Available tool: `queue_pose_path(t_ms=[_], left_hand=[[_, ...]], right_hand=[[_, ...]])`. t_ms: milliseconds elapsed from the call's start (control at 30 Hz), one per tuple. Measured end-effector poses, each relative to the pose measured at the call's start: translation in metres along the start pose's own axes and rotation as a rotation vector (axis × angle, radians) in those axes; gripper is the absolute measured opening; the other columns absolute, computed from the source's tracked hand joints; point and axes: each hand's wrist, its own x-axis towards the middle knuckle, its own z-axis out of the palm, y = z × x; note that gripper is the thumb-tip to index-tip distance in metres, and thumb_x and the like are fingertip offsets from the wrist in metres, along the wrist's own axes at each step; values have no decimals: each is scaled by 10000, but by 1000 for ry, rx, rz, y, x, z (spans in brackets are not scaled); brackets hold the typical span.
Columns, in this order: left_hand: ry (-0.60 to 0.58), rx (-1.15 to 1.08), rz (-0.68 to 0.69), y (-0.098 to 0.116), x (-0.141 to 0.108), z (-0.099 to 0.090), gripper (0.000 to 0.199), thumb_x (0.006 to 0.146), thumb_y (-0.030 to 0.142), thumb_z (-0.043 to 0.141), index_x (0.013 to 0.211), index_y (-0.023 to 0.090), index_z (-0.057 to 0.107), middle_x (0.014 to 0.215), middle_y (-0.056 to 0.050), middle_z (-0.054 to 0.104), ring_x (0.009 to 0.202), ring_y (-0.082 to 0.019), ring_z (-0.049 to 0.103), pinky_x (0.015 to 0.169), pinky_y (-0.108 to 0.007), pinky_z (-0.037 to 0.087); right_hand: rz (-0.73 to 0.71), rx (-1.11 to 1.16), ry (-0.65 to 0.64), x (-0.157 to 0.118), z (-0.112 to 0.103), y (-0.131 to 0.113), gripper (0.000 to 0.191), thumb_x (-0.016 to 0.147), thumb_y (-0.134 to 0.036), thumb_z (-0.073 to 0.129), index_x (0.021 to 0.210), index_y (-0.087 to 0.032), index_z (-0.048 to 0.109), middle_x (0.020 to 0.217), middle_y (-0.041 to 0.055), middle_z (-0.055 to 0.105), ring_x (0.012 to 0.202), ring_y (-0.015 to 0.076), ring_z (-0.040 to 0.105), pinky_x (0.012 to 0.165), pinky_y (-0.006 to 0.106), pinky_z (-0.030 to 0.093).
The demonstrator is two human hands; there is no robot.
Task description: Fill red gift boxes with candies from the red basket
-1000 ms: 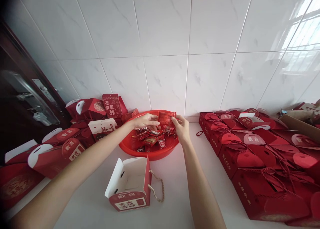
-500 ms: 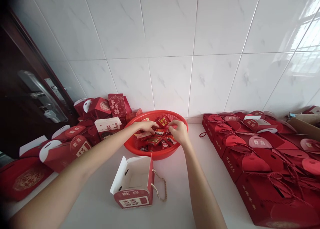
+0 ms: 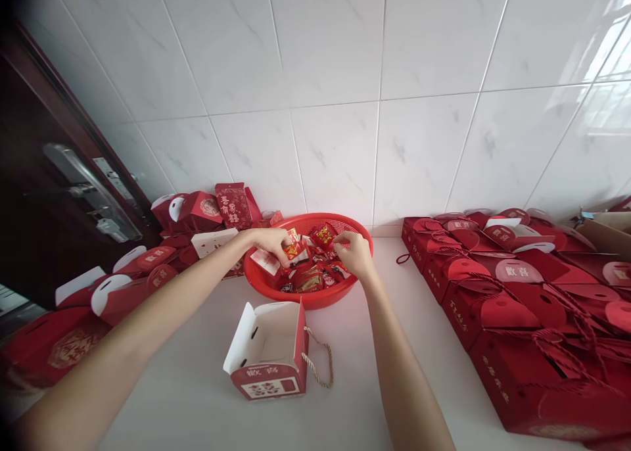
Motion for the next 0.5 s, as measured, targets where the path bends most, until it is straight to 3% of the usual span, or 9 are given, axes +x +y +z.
queue_pose_path(t_ms=[167, 300, 400, 500], left_hand=[[93, -146, 192, 17, -5, 5, 490, 493, 523, 883, 523, 185, 530, 501, 70, 397, 491, -90, 335, 490, -267, 226], [162, -129, 297, 32, 0, 11, 486, 544, 568, 853, 633, 168, 592, 567, 59, 473, 539, -104, 401, 519, -256, 262], [233, -168, 329, 30, 11, 10, 492, 639, 587, 788, 850, 155, 683, 739, 5, 640, 649, -144, 544, 590, -257, 369], [317, -157, 278, 12, 28, 5, 478, 812, 548, 625, 1086, 161, 688, 1019, -53, 725, 850, -183, 640, 707, -259, 449]], right_hand=[[-21, 7, -95, -1, 0, -2, 179, 763, -393, 687, 815, -227, 725, 891, 60, 755, 861, 247, 698, 743, 347, 531], [-102, 26, -191, -2, -3, -1, 281, 801, -482, 640, 758, -207, 678, 747, 33, 698, 688, 194, 638, 621, 288, 478], [-111, 10, -131, 0, -3, 2, 361, 837, -497, 549, 619, -210, 554, 594, -2, 576, 565, 153, 508, 543, 270, 393], [-72, -28, -53, 1, -2, 4, 320, 827, -433, 527, 591, -218, 508, 549, -14, 532, 525, 144, 442, 519, 274, 344]])
